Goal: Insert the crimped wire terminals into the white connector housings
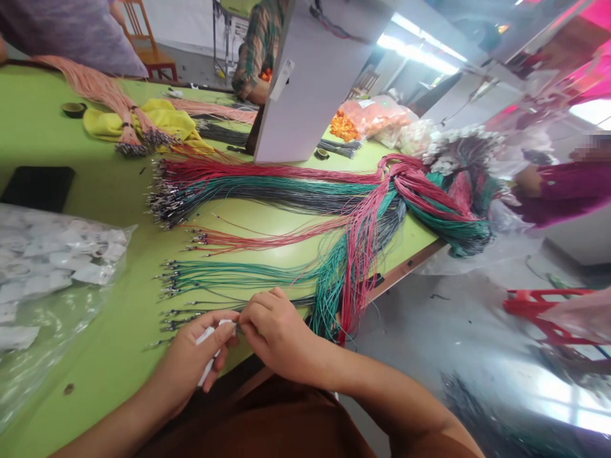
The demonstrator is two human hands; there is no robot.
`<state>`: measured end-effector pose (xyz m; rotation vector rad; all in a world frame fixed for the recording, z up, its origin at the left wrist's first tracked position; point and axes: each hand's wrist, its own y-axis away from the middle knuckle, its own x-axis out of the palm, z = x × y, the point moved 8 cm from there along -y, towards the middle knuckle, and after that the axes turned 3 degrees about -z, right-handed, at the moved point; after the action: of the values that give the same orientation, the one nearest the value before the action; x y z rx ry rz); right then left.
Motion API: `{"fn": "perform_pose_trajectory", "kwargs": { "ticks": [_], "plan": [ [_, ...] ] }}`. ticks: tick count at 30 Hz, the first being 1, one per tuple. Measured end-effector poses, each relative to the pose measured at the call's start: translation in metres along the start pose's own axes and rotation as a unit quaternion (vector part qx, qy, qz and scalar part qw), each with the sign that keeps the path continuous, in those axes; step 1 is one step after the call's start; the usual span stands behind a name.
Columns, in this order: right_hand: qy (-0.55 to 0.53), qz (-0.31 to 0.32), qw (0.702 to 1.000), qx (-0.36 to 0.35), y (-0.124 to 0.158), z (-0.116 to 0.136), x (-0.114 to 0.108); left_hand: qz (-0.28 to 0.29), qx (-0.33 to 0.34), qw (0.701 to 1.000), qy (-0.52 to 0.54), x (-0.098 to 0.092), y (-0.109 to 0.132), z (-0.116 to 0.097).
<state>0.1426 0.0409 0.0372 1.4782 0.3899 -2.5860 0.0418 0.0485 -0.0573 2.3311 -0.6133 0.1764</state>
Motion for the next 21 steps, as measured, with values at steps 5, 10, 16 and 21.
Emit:
{"fn": "perform_pose_trajectory", "kwargs": {
  "ticks": [5,10,16,21],
  "plan": [
    [-0.099,-0.025,0.995,0.025,0.0,-0.006,-0.001,0.008,-0.004,1.0,-0.011,0.0,0.0,0.003],
    [-0.437,0.2,0.866,0.137,0.038,-0.042,-0.009,0.015,0.036,0.999,0.032,-0.001,0.004,0.0],
    [-0.243,0.196,0.943,0.114,0.044,-0.055,-0.012,0.085,0.051,0.995,-0.011,0.003,0.008,0.005],
    [0.163,0.016,0.987,0.003,0.007,-0.047,0.0,0.125,0.043,0.991,-0.018,0.008,0.013,0.006]
  ]
}}
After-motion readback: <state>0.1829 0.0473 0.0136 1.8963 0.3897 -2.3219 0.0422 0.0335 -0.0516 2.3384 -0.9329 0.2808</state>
